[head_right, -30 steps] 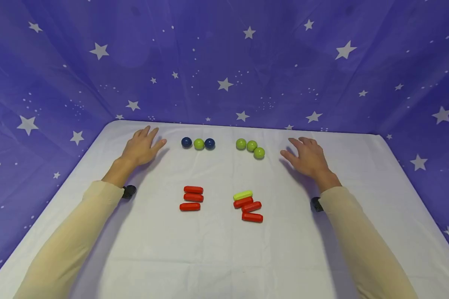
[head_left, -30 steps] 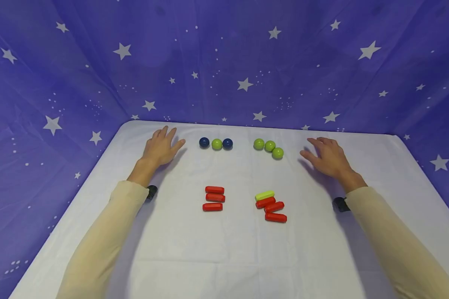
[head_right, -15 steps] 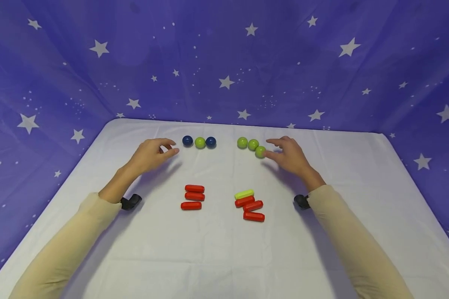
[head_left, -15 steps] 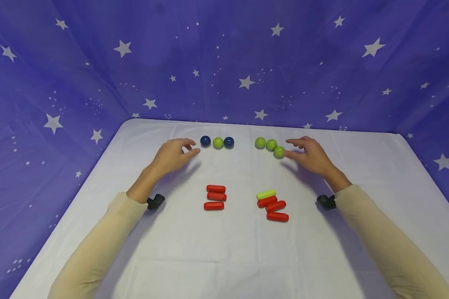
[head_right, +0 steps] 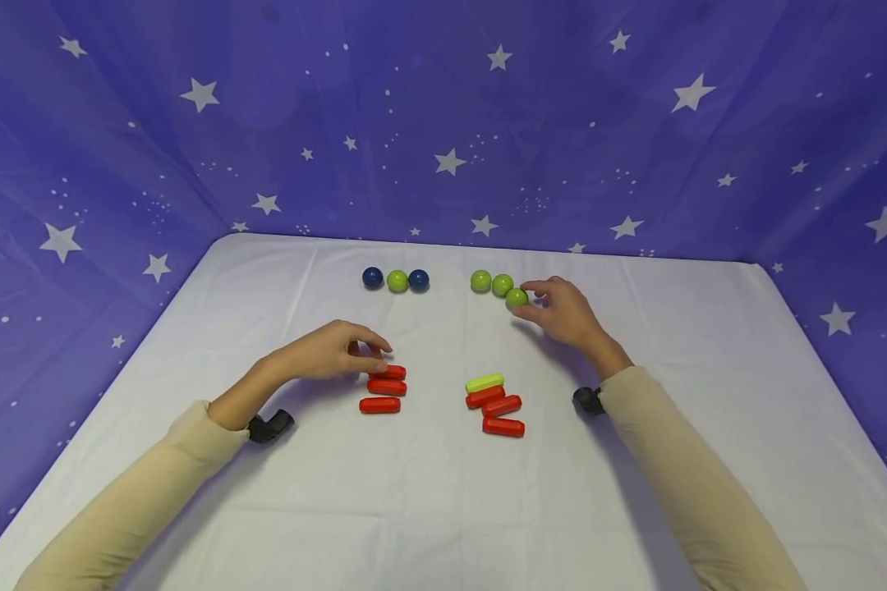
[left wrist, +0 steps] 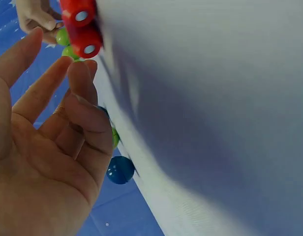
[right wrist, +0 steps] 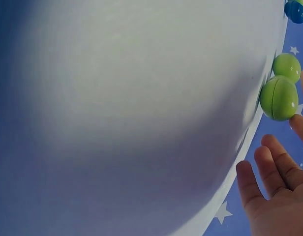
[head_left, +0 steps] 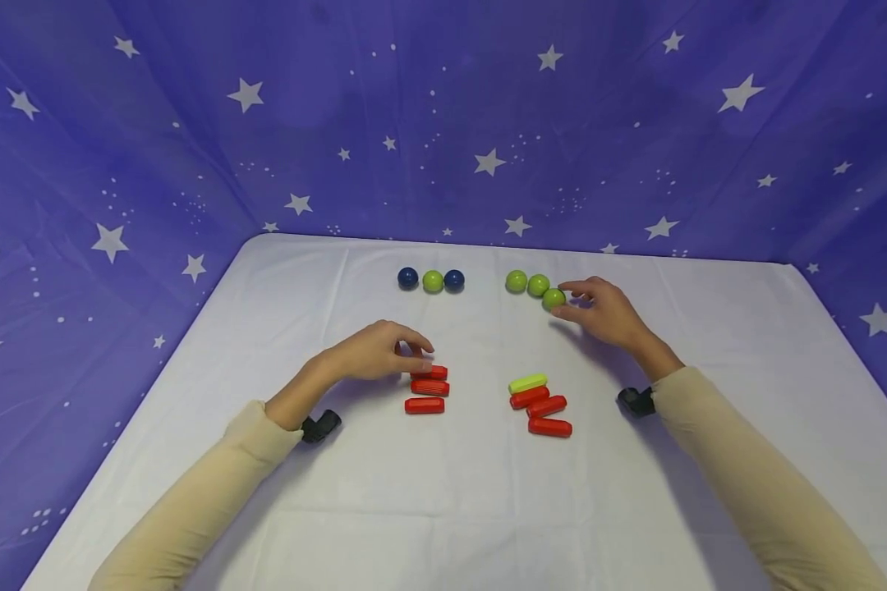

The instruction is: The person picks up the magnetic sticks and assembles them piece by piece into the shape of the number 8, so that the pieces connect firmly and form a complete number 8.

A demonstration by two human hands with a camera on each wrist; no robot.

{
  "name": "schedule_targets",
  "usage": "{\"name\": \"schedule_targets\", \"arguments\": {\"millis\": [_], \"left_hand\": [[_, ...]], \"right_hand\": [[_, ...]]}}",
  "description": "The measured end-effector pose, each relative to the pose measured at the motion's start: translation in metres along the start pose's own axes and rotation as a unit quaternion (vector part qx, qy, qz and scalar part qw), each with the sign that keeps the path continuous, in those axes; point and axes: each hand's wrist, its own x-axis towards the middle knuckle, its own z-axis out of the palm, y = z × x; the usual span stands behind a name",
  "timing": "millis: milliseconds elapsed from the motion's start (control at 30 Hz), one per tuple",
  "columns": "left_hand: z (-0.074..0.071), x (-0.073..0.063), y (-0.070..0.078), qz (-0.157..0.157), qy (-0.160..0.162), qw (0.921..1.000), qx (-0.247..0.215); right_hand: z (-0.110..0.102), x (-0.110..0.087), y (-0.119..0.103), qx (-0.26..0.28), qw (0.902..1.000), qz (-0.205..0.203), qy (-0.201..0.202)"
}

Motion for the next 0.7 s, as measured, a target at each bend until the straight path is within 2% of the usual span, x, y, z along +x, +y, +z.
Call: {"name": "schedule_targets", "arguments": {"millis": [267, 700], "left_hand": [[0.0074, -0.0039, -0.0037, 0.001, -0.013, 0.9999, -0.008], [0.0078, -0.0028, -0.006, 0.017, -0.02, 0.9996, -0.014]], "right_hand": [[0.0028, 0.0038, -0.0003, -0.006, 1.0, 0.006, 0.001], [0.0053, 0.0065, 0.0002, -0.026, 0.9995, 0.014, -0.004]]}}
